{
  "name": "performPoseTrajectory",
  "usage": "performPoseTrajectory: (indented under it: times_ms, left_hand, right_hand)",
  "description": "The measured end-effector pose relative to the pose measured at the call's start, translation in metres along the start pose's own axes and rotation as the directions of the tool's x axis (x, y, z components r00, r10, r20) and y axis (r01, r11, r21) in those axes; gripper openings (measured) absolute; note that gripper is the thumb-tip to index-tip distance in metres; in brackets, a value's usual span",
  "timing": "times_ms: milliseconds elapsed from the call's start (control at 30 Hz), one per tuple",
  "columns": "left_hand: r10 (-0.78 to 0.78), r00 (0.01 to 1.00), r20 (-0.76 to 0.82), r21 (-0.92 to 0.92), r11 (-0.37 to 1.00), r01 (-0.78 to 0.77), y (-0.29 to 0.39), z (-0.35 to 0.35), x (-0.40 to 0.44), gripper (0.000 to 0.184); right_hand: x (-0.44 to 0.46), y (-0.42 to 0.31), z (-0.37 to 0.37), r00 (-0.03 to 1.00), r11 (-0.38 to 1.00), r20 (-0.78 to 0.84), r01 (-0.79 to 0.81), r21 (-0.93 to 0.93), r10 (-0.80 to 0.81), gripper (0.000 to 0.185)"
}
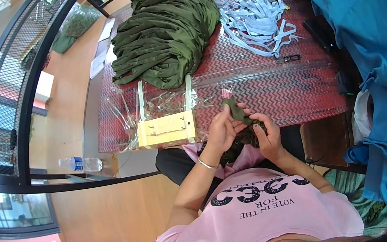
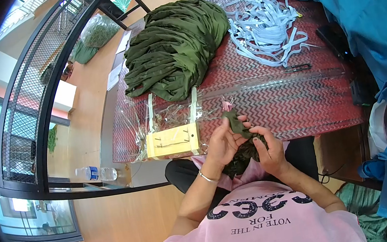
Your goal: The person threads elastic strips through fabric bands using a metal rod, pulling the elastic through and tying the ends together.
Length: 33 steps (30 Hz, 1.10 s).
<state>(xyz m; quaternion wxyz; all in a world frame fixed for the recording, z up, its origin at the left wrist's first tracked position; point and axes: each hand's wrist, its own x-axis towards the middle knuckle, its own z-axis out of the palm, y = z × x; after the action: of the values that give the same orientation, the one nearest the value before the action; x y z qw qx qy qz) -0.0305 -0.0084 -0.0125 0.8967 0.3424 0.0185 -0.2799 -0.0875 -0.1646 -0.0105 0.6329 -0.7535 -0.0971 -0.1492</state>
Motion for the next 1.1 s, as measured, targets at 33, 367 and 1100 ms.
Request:
performPoseTrajectory:
  times_ms: [33,367,1100]
  left_hand:
    - [-0.033,0.999,-0.005,-0.041,0.999,0.033,0.003,0.0,0.0,0.047]
    - [0.129,0.989,-0.073,0.136,0.984,-0.119,-0.001,-0.001,0.003,0.049]
    - [0.267,0.953,-0.142,0.378,0.905,-0.198,-0.002,0.018,0.008,0.022]
  right_hand:
    - [0.0,0.0,0.0,0.999,0.999,0.012,0.037,-0.029,-0.037,0.022]
    - [-0.004,-0.004,0.001,0.999,0.997,0.023,0.023,-0.067,-0.022,0.022]
    - [0.062,-0.031,-0.002,0.989,0.992,0.105,0.109,-0.066,-0.102,0.014]
